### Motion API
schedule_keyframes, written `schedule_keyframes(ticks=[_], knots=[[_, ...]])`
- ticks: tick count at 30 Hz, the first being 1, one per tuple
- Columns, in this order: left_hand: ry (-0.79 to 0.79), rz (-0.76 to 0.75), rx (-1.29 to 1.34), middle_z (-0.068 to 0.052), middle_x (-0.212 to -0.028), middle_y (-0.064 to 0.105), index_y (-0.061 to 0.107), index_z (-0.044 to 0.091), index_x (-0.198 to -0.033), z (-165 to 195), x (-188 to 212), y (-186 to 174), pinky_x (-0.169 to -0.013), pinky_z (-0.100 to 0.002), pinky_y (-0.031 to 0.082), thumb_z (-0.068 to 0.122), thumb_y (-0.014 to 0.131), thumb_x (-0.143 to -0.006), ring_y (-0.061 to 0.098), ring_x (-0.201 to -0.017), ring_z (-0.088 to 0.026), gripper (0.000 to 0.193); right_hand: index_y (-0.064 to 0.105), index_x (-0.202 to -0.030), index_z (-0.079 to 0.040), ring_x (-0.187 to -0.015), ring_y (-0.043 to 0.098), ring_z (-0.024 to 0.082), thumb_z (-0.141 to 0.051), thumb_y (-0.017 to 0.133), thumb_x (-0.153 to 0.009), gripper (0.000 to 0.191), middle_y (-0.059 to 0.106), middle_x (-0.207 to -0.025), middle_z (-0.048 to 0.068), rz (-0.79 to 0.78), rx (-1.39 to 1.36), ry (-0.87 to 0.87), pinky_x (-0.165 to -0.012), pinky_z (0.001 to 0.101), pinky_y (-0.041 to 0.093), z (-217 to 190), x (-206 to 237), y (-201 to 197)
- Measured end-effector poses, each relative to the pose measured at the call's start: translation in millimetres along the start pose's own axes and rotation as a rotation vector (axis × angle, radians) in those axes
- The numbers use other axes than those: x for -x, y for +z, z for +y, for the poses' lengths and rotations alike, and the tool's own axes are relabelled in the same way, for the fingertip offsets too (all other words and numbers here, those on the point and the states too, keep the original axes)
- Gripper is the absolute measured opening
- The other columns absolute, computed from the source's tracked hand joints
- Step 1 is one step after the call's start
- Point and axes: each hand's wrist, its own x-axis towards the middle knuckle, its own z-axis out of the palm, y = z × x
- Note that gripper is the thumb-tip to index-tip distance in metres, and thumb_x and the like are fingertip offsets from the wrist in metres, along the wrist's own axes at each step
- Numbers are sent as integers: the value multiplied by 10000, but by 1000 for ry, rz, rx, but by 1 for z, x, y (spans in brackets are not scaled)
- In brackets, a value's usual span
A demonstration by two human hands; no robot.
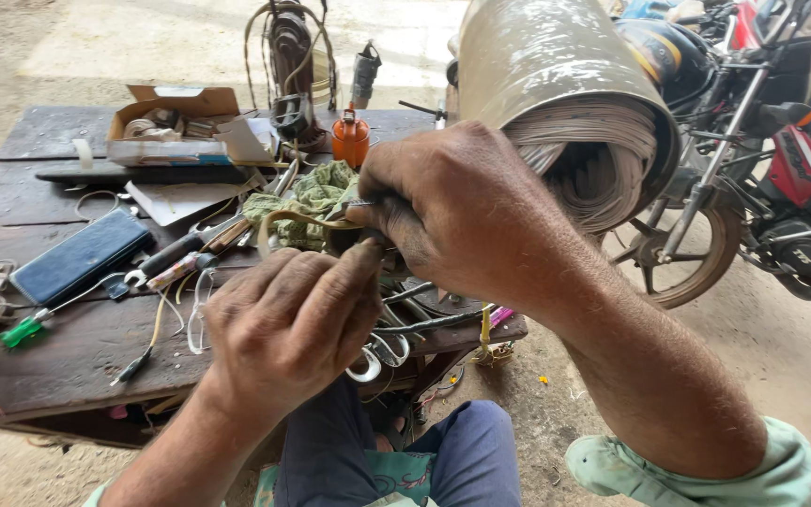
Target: The person strips insulation from several colored wires using a knife, twists the exposed strands together, and wraps the connections with black electrical tape. The person handles multiple wires and repeatedly applies tape to insulate the joints.
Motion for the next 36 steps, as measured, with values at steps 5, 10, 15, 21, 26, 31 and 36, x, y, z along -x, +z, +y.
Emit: schedule_keyframes(ticks=[5,10,15,21,26,31,36], knots=[[-475,-186,399,-53,-900,754,710,51,-1077,-4,-7,-6,-688,-297,570,176,761,-909,716,-782,-162,216,581,-1238,-15,-1107,701,310,-131,691,-1007,280,643,-1224,178,37,-149,-481,-915,414,624,9,10,-14],[-1005,-390,1246,-47,-925,760,735,-16,-1084,-24,-11,-2,-749,-256,585,119,717,-898,696,-837,-97,231,573,-1198,-145,-1220,642,269,-120,711,-1092,175,573,-1342,134,299,244,-529,-997,397,602,32,21,30],[-913,-316,1362,-56,-950,750,729,-32,-1069,-30,-8,-2,-788,-245,574,105,725,-914,688,-873,-111,207,689,-1128,-200,-1154,656,201,-192,769,-1008,144,644,-1277,60,417,138,-615,-963,392,610,46,44,42],[-695,-252,1096,-36,-839,737,709,15,-942,-26,-16,1,-652,-242,616,124,727,-942,692,-722,-79,110,741,-1011,-154,-1023,726,235,-228,762,-926,115,723,-1081,79,465,-119,-517,-895,389,658,28,43,22],[-472,-168,706,-48,-764,680,669,32,-937,-18,-10,-7,-574,-298,517,87,750,-918,643,-659,-149,99,751,-1033,-92,-855,785,172,-150,748,-1019,59,760,-994,92,414,-115,-378,-708,281,622,19,30,16],[22,-41,36,-91,-801,650,655,50,-1012,-10,-7,-6,-585,-364,521,108,787,-854,678,-699,-245,214,753,-936,-45,-697,752,160,-138,735,-1003,116,762,-842,107,135,5,-87,-567,288,623,11,15,8],[110,-31,-20,-63,-808,654,696,23,-1171,-6,-9,-6,-602,-363,542,124,797,-899,689,-713,-219,307,775,-978,-31,-722,733,233,-136,744,-900,135,758,-852,134,47,37,-59,-657,387,598,-2,5,-4]])
